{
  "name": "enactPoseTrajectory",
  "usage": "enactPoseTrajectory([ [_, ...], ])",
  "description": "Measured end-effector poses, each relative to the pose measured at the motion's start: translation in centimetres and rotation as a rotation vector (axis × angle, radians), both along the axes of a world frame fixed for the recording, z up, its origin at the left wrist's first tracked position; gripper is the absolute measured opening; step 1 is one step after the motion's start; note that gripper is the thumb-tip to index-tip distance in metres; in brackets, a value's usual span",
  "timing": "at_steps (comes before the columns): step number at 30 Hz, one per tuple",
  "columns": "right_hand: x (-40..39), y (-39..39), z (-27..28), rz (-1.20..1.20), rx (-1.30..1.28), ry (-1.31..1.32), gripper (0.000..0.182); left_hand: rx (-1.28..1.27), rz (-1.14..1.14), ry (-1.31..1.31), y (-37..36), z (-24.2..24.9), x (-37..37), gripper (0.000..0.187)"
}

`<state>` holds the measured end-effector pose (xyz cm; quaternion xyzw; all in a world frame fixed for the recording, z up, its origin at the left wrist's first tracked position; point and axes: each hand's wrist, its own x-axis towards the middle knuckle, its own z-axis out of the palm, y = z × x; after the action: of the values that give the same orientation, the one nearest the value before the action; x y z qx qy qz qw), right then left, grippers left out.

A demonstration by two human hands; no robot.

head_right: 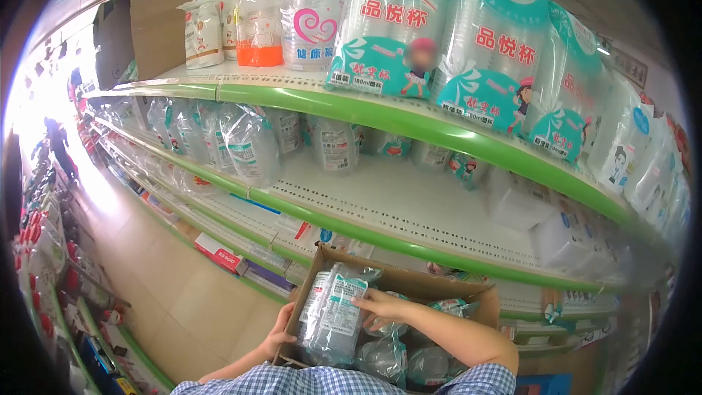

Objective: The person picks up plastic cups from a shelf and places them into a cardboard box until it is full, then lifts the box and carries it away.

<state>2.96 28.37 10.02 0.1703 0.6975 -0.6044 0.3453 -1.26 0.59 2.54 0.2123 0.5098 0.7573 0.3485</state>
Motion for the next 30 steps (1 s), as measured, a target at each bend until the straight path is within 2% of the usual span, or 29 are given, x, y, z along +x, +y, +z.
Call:
enactPoseTrajectory([
  [3, -0.1, -1.2, -0.6, -0.057, 0.035, 0.064, 0.066, -0.018, 0.017, 0.012, 0.0, 0.3, 0.1, 0.093],
  [6, 1.4, -3.0, 1.0, -0.158, -0.035, 0.055, 0.074, -0.019, 0.020, -0.023, 0.0, -0.4, 0.0, 0.094],
  [10, 3.1, -4.0, -0.2, -0.319, -0.252, 0.092, 0.090, 0.061, -0.006, 0.002, 0.3, -1.0, -0.2, 0.094],
  [13, 3.4, -4.7, -0.2, -0.456, -0.274, 0.157, 0.096, 0.051, -0.003, -0.016, 0.5, -0.8, -0.1, 0.094],
  [16, 2.9, -5.0, -0.9, -0.388, -0.367, 0.169, 0.099, 0.090, -0.014, -0.011, 0.3, -1.2, -0.4, 0.093],
  [20, 2.3, -5.5, -4.2, -0.379, -0.266, 0.289, 0.103, 0.075, -0.004, -0.048, 0.0, -1.0, -0.3, 0.093],
  [25, 3.1, -3.5, -0.1, -0.377, -0.413, 0.550, 0.108, 0.053, -0.012, -0.035, -0.2, -1.4, -0.5, 0.093],
  [28, 3.3, -0.6, 4.0, -0.407, -0.339, 0.722, 0.107, 0.026, -0.014, -0.010, -0.2, -1.6, -0.6, 0.092],
  [30, 3.6, 1.5, 7.5, -0.427, -0.066, 0.827, 0.103, 0.004, -0.017, -0.001, -0.3, -0.6, -0.5, 0.092],
])
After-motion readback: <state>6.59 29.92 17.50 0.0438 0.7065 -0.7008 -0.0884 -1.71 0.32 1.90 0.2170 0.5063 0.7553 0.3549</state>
